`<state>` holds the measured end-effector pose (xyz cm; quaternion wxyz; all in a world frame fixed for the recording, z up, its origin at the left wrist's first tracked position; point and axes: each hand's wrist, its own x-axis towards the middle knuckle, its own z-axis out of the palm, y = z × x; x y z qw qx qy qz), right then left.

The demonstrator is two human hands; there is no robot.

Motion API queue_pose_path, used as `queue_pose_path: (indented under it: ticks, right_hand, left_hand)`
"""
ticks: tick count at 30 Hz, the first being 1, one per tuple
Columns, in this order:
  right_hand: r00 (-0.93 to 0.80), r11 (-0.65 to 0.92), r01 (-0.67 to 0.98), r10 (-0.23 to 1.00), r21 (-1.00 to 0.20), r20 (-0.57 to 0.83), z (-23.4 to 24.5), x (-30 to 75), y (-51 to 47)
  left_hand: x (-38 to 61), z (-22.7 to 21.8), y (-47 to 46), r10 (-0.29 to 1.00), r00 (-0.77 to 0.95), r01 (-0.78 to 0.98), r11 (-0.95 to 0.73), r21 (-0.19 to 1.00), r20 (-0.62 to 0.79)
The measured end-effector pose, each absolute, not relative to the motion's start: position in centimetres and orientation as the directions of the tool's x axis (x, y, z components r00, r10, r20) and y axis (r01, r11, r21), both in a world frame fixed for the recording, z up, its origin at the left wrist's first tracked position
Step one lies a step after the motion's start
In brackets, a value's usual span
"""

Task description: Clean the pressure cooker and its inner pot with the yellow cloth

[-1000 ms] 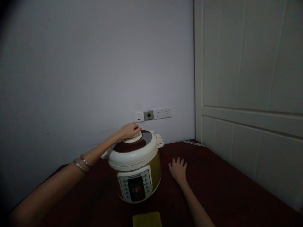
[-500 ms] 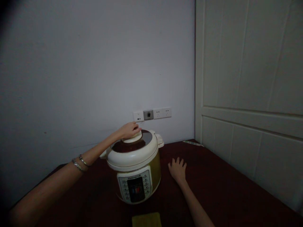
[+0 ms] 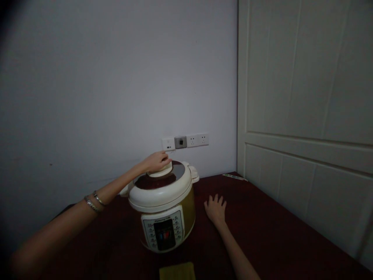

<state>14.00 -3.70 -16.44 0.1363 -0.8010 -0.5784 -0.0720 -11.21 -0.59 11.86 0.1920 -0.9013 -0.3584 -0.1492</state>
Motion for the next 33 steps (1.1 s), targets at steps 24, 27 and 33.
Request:
queue_pose_path:
  ticks: [24, 27, 33]
  right_hand:
    - [0.327, -0.301, 0.944, 0.904, -0.132, 0.276, -16.29, 13.99, -3.58]
    - [0.330, -0.304, 0.943, 0.906, -0.134, 0.264, -16.14, 13.97, -3.61]
    - [0.325, -0.298, 0.945, 0.906, -0.135, 0.270, -15.95, 13.90, -3.67]
  left_hand:
    - [-11.75, 11.90, -0.14, 0.491, 0.768, 0.612, -0.752, -0.245, 0.411]
    - [-11.80, 11.90, -0.08, 0.479, 0.775, 0.600, -0.763, -0.242, 0.412]
    - [-11.96, 11.82, -0.01, 0.443, 0.789, 0.571, -0.785, -0.242, 0.426]
